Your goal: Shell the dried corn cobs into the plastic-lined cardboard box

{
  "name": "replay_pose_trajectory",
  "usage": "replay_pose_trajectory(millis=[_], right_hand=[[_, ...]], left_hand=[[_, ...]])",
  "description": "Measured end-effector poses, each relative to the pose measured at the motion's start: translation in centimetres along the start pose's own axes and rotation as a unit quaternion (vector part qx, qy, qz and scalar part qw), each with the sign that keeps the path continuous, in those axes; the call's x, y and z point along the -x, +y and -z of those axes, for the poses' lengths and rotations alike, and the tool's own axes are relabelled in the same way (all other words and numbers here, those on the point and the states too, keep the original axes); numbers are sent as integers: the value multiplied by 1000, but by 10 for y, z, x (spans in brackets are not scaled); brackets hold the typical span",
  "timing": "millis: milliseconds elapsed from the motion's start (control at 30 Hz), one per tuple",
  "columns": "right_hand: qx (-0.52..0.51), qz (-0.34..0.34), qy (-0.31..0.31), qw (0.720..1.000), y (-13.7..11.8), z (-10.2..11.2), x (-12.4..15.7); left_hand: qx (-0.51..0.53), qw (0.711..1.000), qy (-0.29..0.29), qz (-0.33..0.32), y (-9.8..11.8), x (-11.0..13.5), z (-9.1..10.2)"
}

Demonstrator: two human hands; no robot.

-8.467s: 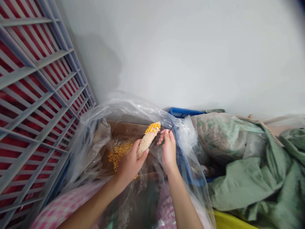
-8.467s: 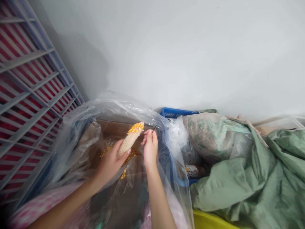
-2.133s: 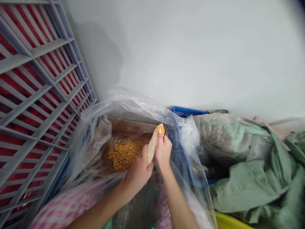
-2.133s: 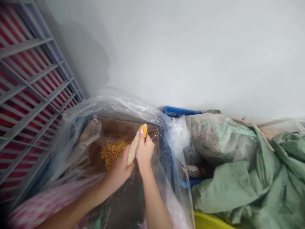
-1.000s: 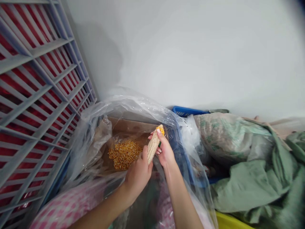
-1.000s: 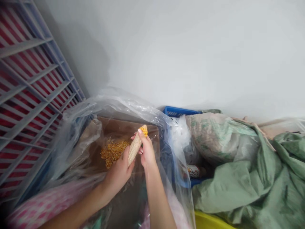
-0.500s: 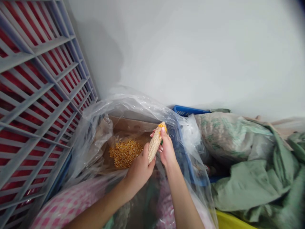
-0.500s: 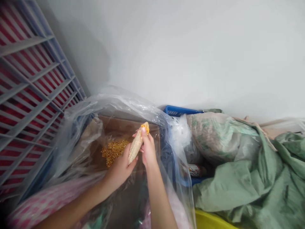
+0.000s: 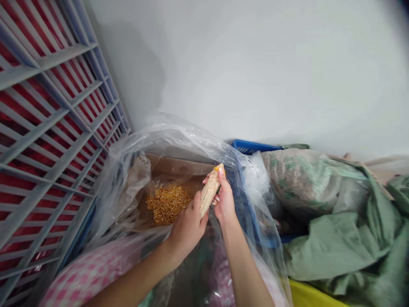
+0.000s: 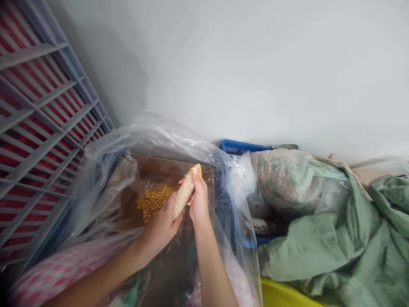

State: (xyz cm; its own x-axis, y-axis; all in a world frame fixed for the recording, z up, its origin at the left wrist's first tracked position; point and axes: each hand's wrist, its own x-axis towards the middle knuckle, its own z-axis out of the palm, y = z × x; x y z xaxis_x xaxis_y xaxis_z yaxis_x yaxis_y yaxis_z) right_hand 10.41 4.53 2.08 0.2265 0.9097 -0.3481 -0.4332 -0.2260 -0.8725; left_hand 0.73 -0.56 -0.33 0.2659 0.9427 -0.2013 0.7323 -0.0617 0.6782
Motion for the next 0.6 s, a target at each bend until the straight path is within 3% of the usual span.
replay_pose_trajectory(millis=[167,367,600], right_hand=[[23,11,20,999,1,0,2],[-21,-32,-44,998,-5,2,1],[15,29,6,999,-1,-1,4]], left_hand=[[-1,1000,-4,10,0,0,-1],[87,996,11,-18,1,-1,2],[82,997,5,-3,-1,-1,1]])
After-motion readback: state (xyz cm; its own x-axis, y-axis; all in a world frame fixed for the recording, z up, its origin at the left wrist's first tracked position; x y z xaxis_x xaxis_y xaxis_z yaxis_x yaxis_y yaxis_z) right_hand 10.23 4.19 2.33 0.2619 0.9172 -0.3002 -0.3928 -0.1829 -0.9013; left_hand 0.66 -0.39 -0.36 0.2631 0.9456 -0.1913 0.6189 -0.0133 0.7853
